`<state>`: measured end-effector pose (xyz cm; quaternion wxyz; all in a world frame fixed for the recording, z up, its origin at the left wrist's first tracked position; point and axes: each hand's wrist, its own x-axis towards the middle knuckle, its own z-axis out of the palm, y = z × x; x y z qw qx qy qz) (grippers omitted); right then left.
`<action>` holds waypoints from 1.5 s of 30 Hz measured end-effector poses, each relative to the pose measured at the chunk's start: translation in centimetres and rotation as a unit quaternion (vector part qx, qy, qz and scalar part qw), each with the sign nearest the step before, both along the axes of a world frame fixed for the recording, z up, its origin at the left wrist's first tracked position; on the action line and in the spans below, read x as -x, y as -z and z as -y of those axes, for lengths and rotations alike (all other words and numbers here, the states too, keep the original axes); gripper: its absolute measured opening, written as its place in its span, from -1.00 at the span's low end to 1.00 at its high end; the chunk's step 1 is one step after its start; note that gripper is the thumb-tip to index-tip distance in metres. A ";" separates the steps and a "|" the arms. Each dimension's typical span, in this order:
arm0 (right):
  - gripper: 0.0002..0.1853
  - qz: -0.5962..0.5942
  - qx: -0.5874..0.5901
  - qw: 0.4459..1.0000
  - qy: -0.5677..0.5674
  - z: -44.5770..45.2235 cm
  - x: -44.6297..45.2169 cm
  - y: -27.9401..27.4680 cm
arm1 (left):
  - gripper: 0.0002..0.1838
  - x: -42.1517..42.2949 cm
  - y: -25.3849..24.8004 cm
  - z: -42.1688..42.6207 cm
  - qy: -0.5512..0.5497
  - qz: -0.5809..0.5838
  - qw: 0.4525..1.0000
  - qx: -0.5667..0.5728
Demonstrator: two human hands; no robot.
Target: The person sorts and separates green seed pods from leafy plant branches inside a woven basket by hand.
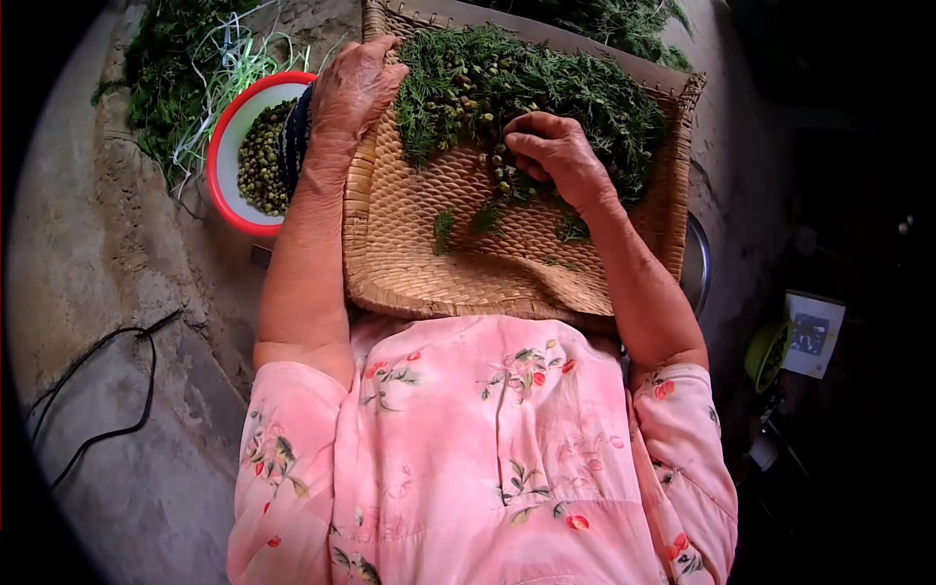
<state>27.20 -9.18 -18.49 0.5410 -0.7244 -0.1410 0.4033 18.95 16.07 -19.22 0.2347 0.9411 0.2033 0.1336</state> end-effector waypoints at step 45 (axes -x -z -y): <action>-0.79 0.019 -0.014 1.000 -0.013 -0.6 0.0 1.4 | -0.53 0.1 0.0 0.2 -0.002 0.022 1.000 -0.004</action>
